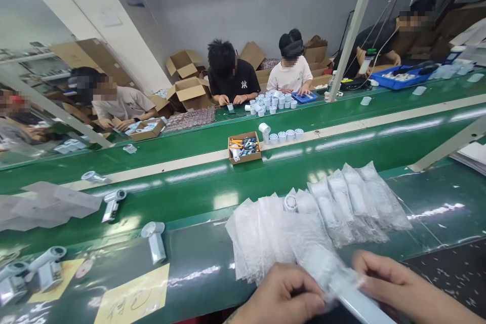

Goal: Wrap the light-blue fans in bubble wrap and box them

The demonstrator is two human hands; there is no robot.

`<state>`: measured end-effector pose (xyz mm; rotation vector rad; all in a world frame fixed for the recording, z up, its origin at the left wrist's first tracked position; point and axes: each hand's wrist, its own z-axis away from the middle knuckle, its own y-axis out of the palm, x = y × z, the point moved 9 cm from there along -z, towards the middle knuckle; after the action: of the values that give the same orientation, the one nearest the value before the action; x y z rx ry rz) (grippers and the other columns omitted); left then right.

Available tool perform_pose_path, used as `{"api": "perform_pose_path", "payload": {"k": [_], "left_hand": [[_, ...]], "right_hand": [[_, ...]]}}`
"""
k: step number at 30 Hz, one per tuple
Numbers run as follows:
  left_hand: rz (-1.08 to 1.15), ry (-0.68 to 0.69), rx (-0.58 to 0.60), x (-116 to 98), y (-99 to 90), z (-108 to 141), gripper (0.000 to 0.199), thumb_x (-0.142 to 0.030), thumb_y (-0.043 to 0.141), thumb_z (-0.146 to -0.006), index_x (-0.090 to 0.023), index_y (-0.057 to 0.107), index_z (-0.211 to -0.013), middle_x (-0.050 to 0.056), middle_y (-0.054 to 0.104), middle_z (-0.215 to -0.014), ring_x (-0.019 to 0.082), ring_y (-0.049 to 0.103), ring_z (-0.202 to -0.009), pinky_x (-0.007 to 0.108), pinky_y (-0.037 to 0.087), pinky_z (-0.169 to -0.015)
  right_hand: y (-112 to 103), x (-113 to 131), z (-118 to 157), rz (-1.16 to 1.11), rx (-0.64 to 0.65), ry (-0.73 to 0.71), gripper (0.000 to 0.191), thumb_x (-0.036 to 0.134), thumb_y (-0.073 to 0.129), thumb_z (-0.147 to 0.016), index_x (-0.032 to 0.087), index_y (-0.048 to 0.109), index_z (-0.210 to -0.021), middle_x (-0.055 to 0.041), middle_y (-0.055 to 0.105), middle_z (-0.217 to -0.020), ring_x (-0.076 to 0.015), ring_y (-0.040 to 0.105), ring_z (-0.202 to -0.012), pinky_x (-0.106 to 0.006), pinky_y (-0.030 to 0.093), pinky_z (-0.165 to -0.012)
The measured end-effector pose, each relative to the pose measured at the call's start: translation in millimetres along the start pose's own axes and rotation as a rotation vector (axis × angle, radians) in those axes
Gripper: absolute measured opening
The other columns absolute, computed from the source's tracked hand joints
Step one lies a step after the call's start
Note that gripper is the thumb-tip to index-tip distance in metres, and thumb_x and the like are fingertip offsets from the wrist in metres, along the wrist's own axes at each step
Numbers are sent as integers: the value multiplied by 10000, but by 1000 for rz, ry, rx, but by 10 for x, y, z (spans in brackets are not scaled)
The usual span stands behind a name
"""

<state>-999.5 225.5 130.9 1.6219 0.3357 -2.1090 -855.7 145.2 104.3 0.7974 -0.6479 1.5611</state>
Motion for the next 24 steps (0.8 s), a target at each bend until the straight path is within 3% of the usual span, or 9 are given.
{"api": "perform_pose_path", "payload": {"k": [1,3,8,11,13,16,20,22,24], "left_hand": [[-36,15,79,-35,97,-18,247,-370,665,-782,-138,741,-819,38,680,-749,135,594,-718,212,442,-687],[-124,7,119,-10,203,-112,183,-293,637,-789,-153,750,-822,19,675,-730,123,580,-691,199,428,-658],[-149,-27,-44,63,184,-490,160,-199,588,-745,-122,727,-764,-2,614,-652,106,510,-619,202,379,-588],[-64,-60,-186,-90,12,-569,150,-218,598,-742,-107,699,-744,-5,572,-622,100,476,-590,212,364,-572],[-7,-21,-192,-270,-29,-568,159,-256,613,-760,-115,686,-755,-10,553,-611,97,462,-575,210,357,-555],[-14,181,-79,-546,100,-567,204,-329,635,-800,-136,688,-764,29,612,-709,128,549,-676,226,426,-648],[-127,374,361,-510,631,-553,350,-471,548,-881,-169,720,-833,83,705,-875,189,654,-898,272,471,-849],[-191,394,409,-404,674,-566,403,-511,481,-912,-188,722,-924,87,726,-921,189,671,-929,268,479,-870],[-246,427,342,-373,562,-583,406,-507,461,-925,-198,714,-1000,97,734,-973,196,667,-1002,269,475,-909]], "right_hand": [[-12,-52,54,-5,47,48,418,610,577,-794,209,464,-756,72,342,-616,-84,310,-542,-198,265,-492],[-89,-151,83,40,35,101,421,594,608,-774,201,466,-726,72,357,-606,-74,310,-524,-191,245,-470],[-269,-194,23,-20,-159,143,447,665,479,-796,223,447,-739,59,466,-480,-105,451,-421,-201,297,-431],[-396,2,127,-54,-187,99,406,614,529,-806,222,450,-734,58,500,-469,-109,499,-422,-203,379,-466],[-453,140,186,-143,-134,5,368,534,636,-781,207,477,-723,50,538,-560,-103,538,-510,-210,439,-554],[-286,36,104,-443,78,54,423,578,686,-717,195,568,-852,3,604,-767,-153,604,-678,-270,493,-616],[13,-238,-303,-749,95,133,445,582,669,-716,173,614,-883,-29,634,-792,-198,629,-773,-284,501,-655],[85,-234,-488,-771,80,66,334,445,743,-694,152,633,-810,-14,624,-714,-171,618,-744,-244,482,-687],[70,-175,-602,-789,74,-14,269,320,781,-652,145,650,-810,3,615,-678,-140,604,-696,-216,462,-682]]}}
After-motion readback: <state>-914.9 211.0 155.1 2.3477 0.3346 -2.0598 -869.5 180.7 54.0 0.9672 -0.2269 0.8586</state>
